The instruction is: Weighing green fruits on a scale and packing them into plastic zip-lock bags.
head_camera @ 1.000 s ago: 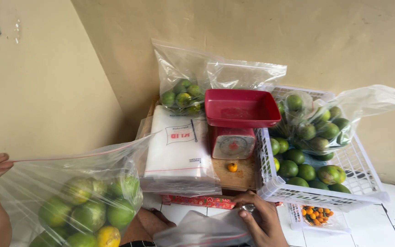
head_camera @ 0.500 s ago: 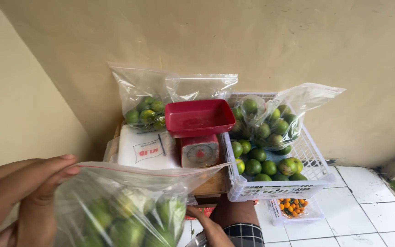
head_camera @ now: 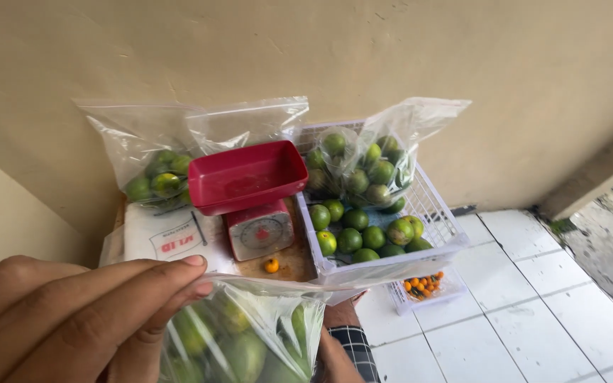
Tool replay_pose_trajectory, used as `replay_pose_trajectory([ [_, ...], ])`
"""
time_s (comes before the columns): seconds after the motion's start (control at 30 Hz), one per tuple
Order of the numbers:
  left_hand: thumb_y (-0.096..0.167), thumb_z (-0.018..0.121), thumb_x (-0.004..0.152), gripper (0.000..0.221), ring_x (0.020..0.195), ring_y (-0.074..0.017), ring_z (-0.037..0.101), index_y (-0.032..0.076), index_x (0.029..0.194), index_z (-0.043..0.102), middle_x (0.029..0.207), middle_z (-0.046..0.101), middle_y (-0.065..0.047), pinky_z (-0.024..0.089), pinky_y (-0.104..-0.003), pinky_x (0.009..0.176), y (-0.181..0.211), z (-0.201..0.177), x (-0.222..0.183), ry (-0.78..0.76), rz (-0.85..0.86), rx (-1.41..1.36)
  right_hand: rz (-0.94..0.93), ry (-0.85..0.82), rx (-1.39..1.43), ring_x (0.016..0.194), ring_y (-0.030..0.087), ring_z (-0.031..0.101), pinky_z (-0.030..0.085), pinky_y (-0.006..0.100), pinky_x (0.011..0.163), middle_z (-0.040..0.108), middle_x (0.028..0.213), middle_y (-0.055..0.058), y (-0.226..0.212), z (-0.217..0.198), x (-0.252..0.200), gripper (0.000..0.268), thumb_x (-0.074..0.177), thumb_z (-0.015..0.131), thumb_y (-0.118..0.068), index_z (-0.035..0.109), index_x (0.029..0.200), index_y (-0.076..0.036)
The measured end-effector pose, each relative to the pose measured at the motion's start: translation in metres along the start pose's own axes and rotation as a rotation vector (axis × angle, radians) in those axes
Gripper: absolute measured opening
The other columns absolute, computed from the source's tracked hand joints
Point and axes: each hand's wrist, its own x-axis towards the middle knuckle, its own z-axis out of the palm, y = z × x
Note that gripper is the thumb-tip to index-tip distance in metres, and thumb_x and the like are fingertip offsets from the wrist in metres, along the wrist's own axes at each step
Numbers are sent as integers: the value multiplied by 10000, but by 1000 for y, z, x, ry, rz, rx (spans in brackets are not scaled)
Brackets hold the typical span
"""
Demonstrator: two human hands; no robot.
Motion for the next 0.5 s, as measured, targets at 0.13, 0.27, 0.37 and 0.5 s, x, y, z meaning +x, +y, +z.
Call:
replay_pose_trajectory([
  [0.13, 144, 604, 891, 196, 803, -135, 617, 143, 998, 769, 976, 773, 47, 493, -297, 713, 22, 18, 21, 54, 121, -27, -164, 64, -97, 1252, 193, 588, 584, 303, 931, 605, 1360, 153, 18, -80, 4, 1012, 815, 856, -562, 372, 1518, -18],
  [0.27, 151, 624, 923, 164, 694, -154, 615, 130, 919, 786, 894, 780, 32, 485, -309, 667, 40, 32, 42, 143, 234, -37, -12, 569, -396, 730, 144, 719, 582, 277, 622, 724, 1041, 130, 56, -154, -61, 1118, 641, 769, -709, 427, 1556, -165],
  [0.37, 155, 634, 939, 175, 640, -164, 614, 123, 879, 795, 852, 784, 24, 481, -315, 644, 64, 48, 50, 189, 282, -49, -473, 724, -139, 1352, 344, 552, 485, 457, 1119, 552, 1436, 258, -60, -132, -58, 1031, 724, 781, -501, 423, 1419, 172],
  [0.5, 170, 787, 947, 112, 617, -151, 520, 123, 850, 759, 803, 721, 24, 411, -308, 579, 87, 70, 56, 254, 294, -266, -637, 711, -737, 388, -22, 250, 189, 157, 420, 488, 1509, 432, -160, -106, -62, 778, 791, 645, -329, 296, 1428, -50],
])
